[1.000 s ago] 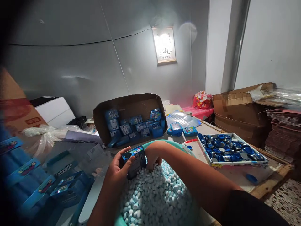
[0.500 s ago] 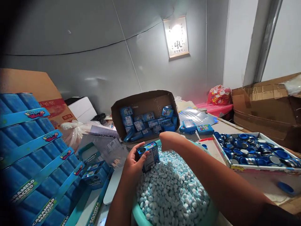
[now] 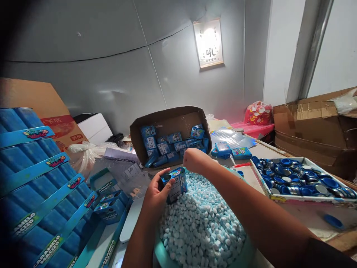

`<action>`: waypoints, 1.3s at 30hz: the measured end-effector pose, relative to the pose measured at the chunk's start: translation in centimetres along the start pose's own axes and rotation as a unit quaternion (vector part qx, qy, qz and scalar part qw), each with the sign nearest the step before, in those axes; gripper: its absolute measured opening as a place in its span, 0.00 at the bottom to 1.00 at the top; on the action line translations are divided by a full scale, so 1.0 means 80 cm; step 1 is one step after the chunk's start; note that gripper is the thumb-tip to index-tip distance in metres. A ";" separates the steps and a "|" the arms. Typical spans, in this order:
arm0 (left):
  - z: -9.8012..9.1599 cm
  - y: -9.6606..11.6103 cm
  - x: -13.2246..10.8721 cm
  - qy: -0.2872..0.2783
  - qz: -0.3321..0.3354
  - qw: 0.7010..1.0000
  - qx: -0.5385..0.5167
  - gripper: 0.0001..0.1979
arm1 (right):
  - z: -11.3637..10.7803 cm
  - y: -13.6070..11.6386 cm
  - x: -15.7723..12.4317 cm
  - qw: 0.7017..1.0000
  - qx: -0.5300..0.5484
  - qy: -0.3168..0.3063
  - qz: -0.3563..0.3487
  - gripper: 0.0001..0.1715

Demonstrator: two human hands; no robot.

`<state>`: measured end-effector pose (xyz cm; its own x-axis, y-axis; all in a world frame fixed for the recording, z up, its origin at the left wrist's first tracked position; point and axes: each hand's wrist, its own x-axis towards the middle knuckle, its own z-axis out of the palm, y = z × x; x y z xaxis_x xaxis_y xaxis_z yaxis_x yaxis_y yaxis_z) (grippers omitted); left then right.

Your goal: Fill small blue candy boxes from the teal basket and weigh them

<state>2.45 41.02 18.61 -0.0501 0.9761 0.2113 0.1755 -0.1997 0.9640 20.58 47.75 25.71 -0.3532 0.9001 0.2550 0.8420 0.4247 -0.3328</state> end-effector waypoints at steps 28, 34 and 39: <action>0.000 0.022 -0.005 0.002 0.051 0.999 0.007 0.17 | 0.064 -0.070 -0.025 0.935 0.270 0.188 -0.136 0.09; -0.001 0.012 -0.001 -0.012 0.057 0.997 -0.047 0.20 | 0.069 -0.068 -0.027 0.933 0.269 0.189 -0.148 0.09; -0.001 0.008 -0.001 -0.024 0.068 0.994 -0.082 0.20 | 0.068 -0.071 -0.028 0.929 0.275 0.192 -0.156 0.10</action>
<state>2.51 40.80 19.24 0.0102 0.9415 0.3368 0.0142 -0.3369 0.9414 14.33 43.87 22.12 -0.2853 0.6688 0.6865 0.3493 0.7396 -0.5753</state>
